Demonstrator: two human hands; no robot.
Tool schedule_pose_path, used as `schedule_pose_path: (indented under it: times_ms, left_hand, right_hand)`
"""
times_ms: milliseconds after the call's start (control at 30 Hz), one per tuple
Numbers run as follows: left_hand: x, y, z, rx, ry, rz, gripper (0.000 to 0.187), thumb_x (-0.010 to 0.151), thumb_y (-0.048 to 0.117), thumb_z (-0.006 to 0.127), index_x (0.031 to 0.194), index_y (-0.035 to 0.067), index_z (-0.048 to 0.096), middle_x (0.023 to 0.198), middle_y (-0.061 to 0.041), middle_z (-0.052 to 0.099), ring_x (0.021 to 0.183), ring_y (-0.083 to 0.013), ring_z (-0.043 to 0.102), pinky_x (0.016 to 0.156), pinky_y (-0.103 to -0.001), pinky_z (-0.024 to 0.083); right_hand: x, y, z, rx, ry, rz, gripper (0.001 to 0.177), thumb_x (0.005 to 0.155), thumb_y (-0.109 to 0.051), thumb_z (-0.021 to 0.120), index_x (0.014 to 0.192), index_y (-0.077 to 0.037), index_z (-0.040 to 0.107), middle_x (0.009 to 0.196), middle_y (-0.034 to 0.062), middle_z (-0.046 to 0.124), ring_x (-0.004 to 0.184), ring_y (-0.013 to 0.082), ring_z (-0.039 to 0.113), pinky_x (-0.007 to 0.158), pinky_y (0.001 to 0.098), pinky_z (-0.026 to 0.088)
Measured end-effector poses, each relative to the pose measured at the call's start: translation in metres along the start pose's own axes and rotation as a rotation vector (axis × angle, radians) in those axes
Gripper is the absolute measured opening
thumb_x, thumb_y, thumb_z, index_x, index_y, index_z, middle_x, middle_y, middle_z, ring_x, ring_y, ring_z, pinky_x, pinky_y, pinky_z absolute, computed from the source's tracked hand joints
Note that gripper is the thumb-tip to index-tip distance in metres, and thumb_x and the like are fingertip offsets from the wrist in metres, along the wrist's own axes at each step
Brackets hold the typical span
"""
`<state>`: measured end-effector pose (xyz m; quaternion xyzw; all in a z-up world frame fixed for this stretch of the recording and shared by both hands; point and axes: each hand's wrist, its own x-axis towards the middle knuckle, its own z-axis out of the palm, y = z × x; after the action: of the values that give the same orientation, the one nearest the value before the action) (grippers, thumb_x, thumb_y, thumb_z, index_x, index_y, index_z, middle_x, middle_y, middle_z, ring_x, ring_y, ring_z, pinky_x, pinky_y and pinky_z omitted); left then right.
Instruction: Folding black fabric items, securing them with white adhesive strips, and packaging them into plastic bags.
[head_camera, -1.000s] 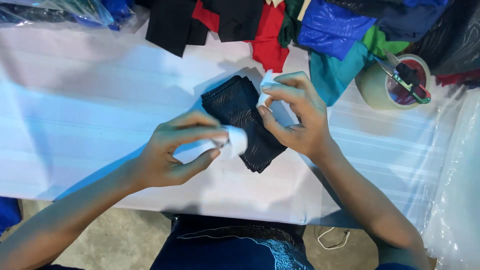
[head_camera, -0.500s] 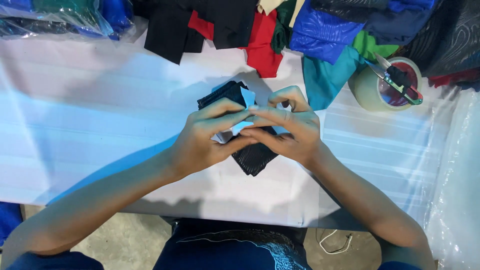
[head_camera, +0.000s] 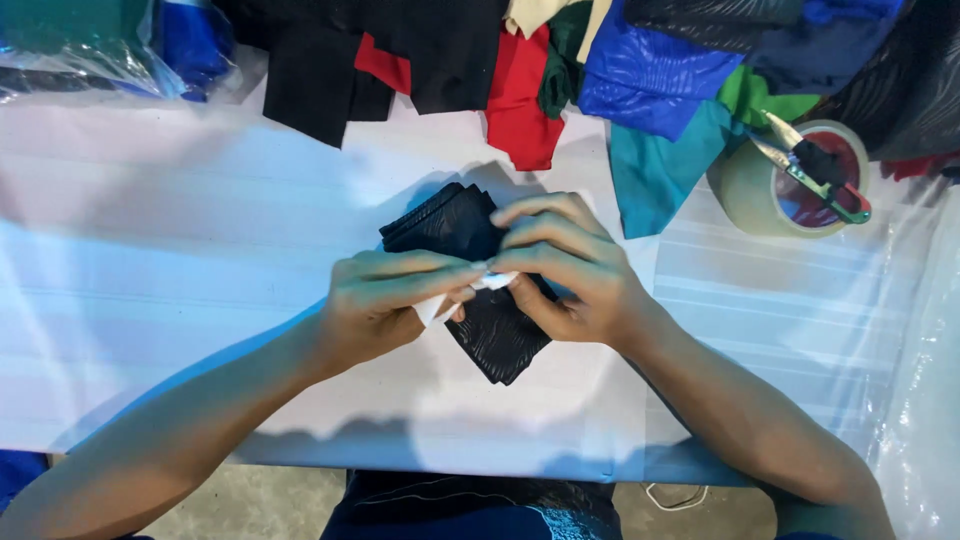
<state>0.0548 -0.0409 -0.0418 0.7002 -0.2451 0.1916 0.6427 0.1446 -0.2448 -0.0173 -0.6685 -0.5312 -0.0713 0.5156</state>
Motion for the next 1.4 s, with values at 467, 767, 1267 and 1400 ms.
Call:
schedule_pose_path:
  times_ms: [467,767,1267,1400]
  left_hand:
    - [-0.002,0.001,0.003,0.158,0.103,-0.005,0.016,0.087,-0.006,0.076,0.103,-0.007,0.079,0.094,-0.030,0.077,0.069,-0.0419,0.075,0.058,-0.040,0.064]
    - [0.006,0.008,-0.002,0.193,0.110,-0.049,0.014,0.088,-0.004,0.078,0.101,-0.005,0.080,0.086,-0.020,0.080,0.071,-0.0357,0.079,0.062,-0.037,0.064]
    - [0.006,0.014,0.004,0.187,0.168,-0.081,0.012,0.090,-0.001,0.078,0.100,-0.007,0.078,0.081,-0.024,0.077,0.069,-0.0391,0.077,0.055,-0.036,0.063]
    - [0.003,0.005,0.000,0.224,0.114,0.096,0.011,0.086,-0.006,0.080,0.097,-0.006,0.078,0.082,-0.025,0.077,0.066,-0.0399,0.076,0.056,-0.039,0.064]
  right_hand:
    - [-0.002,0.006,-0.001,0.099,-0.056,-0.111,0.042,0.099,-0.035,0.059,0.078,0.000,0.069,0.081,0.0156,0.062,0.072,0.0384,0.065,0.065,0.0470,0.052]
    - [-0.007,0.005,0.008,0.016,0.084,-0.127,0.013,0.090,-0.006,0.072,0.079,0.000,0.076,0.071,0.0114,0.063,0.059,0.0318,0.060,0.055,0.0408,0.050]
    - [-0.006,-0.003,0.010,0.007,0.055,-0.100,0.008,0.092,-0.006,0.074,0.090,-0.004,0.081,0.089,0.0126,0.070,0.076,0.0308,0.066,0.070,0.0404,0.058]
    - [-0.001,-0.010,0.011,-0.018,0.064,-0.052,0.004,0.087,-0.004,0.082,0.086,-0.007,0.081,0.098,0.0144,0.070,0.085,0.0362,0.067,0.075,0.0445,0.058]
